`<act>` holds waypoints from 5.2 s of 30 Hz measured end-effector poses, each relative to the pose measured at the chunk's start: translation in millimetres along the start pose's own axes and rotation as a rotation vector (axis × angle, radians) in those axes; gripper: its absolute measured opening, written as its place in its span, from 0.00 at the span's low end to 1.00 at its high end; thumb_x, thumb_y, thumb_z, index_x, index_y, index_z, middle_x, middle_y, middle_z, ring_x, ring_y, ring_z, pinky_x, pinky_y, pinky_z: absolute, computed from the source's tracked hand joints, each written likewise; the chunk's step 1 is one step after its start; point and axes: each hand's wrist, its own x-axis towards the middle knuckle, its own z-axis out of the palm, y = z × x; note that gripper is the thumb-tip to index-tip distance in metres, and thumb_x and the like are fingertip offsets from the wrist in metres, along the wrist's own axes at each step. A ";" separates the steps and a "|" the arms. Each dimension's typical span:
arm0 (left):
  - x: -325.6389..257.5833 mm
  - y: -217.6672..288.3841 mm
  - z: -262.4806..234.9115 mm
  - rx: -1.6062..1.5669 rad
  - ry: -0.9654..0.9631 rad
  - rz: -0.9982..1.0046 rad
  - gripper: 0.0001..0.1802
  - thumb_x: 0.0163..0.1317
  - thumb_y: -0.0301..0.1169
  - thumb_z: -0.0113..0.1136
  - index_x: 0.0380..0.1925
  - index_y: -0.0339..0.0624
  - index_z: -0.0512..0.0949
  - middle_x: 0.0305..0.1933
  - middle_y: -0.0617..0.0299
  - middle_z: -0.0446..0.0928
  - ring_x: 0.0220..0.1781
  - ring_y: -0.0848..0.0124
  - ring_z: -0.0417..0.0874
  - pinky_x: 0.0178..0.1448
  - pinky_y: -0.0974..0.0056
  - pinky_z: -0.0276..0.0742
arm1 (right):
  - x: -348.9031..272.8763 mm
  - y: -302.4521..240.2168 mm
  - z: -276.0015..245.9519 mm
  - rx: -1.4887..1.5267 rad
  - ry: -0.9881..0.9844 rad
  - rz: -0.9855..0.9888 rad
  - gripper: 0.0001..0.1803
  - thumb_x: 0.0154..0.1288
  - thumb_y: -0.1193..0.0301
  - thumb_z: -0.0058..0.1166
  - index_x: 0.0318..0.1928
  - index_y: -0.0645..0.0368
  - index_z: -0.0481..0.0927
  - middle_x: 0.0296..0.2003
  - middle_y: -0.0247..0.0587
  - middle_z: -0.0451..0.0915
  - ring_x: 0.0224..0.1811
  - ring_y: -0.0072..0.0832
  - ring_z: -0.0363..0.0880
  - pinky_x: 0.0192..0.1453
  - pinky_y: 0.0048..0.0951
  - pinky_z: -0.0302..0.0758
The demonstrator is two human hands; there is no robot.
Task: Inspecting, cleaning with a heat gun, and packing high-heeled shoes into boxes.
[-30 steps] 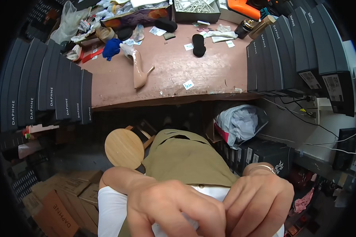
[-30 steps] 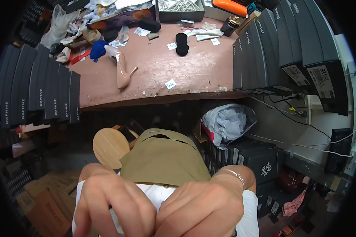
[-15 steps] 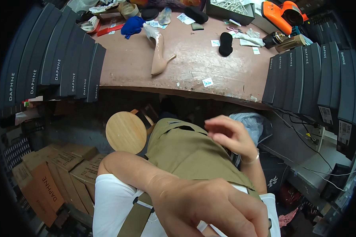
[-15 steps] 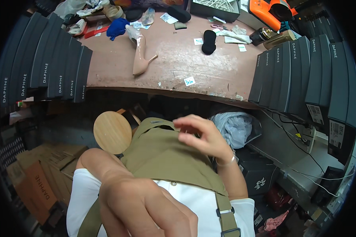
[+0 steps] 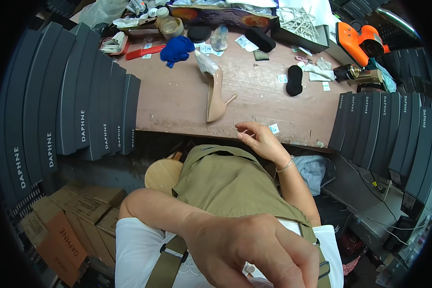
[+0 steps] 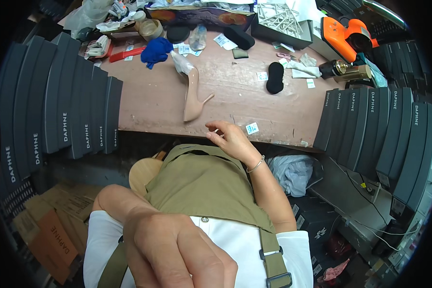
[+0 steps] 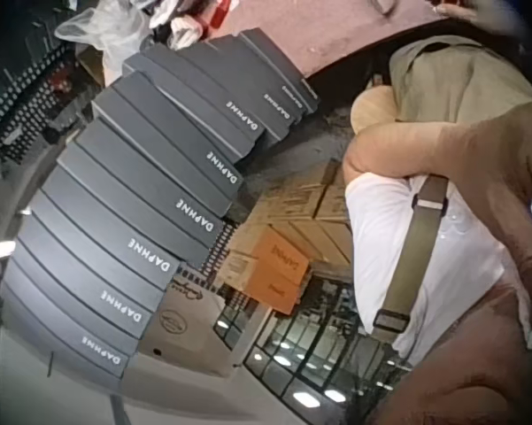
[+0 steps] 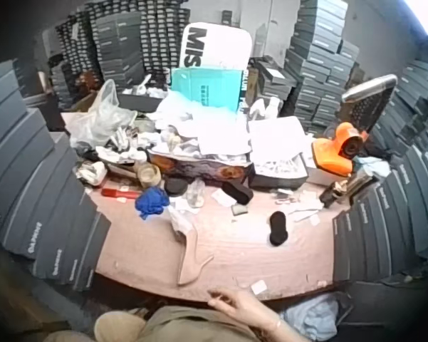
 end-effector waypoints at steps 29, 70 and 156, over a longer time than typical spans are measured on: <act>-181.5 -12.8 -191.5 1.125 0.818 -1.140 0.14 0.62 0.38 0.58 0.37 0.37 0.79 0.34 0.60 0.80 0.35 0.72 0.80 0.38 0.64 0.75 | 36.0 51.8 -52.0 -0.235 -0.275 0.049 0.20 0.63 0.64 0.53 0.51 0.63 0.77 0.42 0.52 0.81 0.40 0.42 0.81 0.46 0.36 0.76; -17.2 -5.0 -212.6 0.579 0.880 -0.363 0.32 0.49 0.30 0.71 0.55 0.37 0.68 0.48 0.60 0.76 0.48 0.73 0.78 0.53 0.66 0.76 | -1.5 -8.7 -142.8 -0.389 0.494 -0.628 0.34 0.52 0.63 0.67 0.58 0.60 0.70 0.53 0.49 0.70 0.55 0.43 0.70 0.57 0.36 0.70; 490.0 -54.5 -436.6 0.293 0.700 -0.202 0.20 0.64 0.33 0.58 0.53 0.36 0.71 0.50 0.54 0.75 0.53 0.67 0.77 0.59 0.61 0.75 | 218.8 20.0 -570.6 1.262 0.352 -0.534 0.34 0.61 0.40 0.48 0.52 0.57 0.72 0.41 0.37 0.74 0.42 0.22 0.76 0.43 0.22 0.77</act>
